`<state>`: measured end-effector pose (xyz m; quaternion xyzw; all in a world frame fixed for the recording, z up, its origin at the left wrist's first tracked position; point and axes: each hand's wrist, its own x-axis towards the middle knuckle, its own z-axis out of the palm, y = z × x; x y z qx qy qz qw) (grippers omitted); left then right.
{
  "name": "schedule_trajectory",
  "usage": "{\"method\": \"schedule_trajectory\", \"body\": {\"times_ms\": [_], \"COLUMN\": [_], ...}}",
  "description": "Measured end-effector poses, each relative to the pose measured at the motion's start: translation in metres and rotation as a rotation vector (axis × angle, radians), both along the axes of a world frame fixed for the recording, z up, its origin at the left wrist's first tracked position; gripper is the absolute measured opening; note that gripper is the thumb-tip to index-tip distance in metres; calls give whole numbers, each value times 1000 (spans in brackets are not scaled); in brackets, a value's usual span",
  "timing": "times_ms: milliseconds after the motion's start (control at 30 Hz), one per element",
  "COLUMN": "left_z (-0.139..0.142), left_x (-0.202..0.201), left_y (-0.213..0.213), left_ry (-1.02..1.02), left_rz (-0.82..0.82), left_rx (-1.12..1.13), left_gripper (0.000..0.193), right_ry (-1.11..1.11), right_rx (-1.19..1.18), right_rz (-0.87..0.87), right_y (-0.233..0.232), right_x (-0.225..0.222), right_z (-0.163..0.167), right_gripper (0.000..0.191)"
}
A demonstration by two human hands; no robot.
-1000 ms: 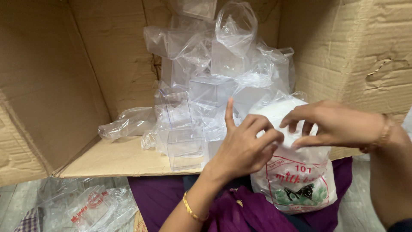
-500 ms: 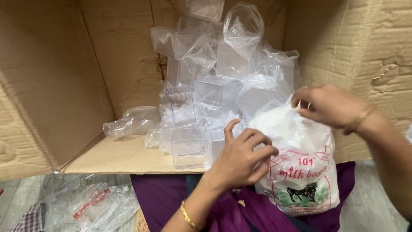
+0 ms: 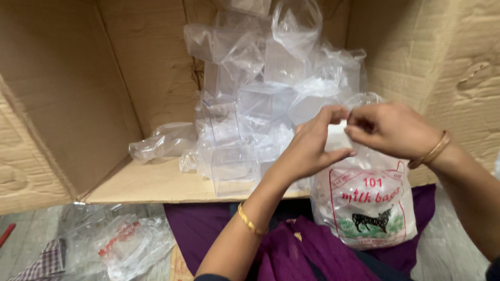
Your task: The person sits on the floor in front of a large cardboard box and removes clear plastic boxes from plastic bags one at a time, pulling each box out of its bag and placing the unwrapped boxes into a pile inside the cardboard box.
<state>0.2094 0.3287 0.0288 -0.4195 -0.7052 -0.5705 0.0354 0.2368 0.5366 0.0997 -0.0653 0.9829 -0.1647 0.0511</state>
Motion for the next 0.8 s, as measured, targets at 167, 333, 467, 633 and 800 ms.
{"method": "schedule_trajectory", "body": {"times_ms": [167, 333, 467, 633, 800], "left_z": [-23, -52, -66, -66, -54], "left_x": [-4, -23, -39, -47, -40], "left_y": [27, 40, 43, 41, 39], "left_ry": [-317, -245, -369, -422, -241], "left_rz": [-149, -184, -390, -442, -396], "left_rx": [14, -215, -236, -454, -794], "left_gripper": [75, 57, 50, 52, 78], "right_ry": [125, 243, 345, 388, 507], "right_rx": [-456, -821, -1042, -1337, -1454], "right_rz": [-132, -178, -161, -157, -235], "right_y": [11, 11, 19, 45, 66], "right_x": [16, 6, -15, -48, -83], "right_z": [-22, -36, -38, -41, -35], "right_gripper": [15, 14, 14, 15, 11]}}
